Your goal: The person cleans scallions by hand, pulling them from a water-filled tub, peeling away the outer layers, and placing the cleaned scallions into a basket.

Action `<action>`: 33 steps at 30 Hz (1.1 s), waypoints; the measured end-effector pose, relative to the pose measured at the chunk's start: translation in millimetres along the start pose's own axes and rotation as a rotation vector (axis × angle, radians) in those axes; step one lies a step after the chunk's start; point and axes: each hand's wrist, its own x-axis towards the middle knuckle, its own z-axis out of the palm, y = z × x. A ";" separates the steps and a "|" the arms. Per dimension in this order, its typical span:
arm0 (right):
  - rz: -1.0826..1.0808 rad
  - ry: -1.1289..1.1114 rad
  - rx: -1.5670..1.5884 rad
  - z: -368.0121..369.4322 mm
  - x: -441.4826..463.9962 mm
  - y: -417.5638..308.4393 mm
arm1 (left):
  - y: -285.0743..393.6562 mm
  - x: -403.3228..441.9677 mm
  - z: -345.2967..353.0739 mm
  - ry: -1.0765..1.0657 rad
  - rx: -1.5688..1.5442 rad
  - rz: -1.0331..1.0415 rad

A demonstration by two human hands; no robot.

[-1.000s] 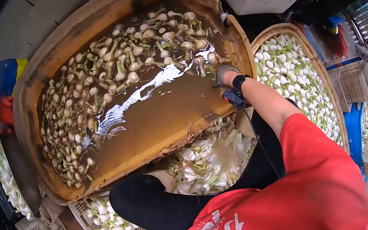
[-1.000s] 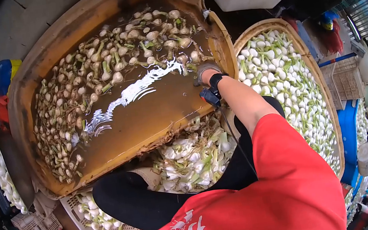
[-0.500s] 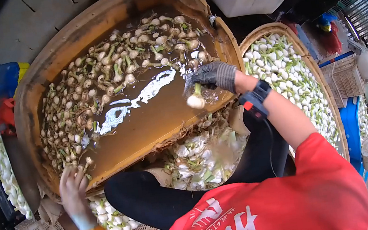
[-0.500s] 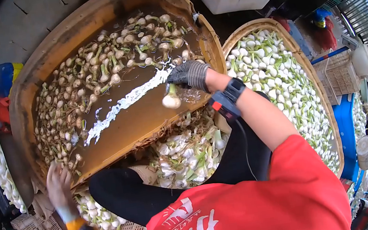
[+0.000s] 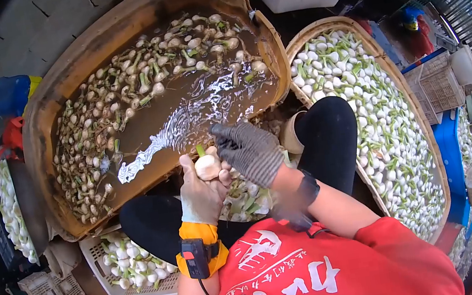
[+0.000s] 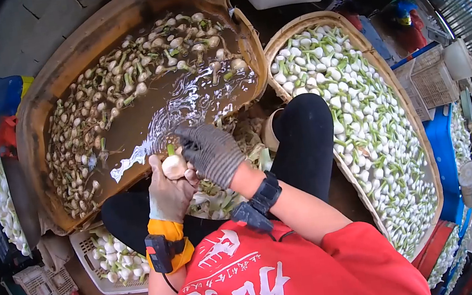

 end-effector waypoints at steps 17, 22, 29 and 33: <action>0.022 -0.391 0.011 -22.5 -5.5 -56.0 | -12.6 -25.0 -10.8 0.021 0.714 0.438; -0.090 -0.095 -0.013 -43.7 16.5 -43.9 | -5.0 -64.9 36.1 -0.333 0.475 0.045; 0.030 0.174 -0.170 -77.5 40.8 1.3 | 1.5 -80.0 50.3 -0.199 0.720 0.082; -0.381 -0.182 0.035 -48.7 5.6 -7.0 | -5.1 -72.1 53.4 -0.169 0.769 0.114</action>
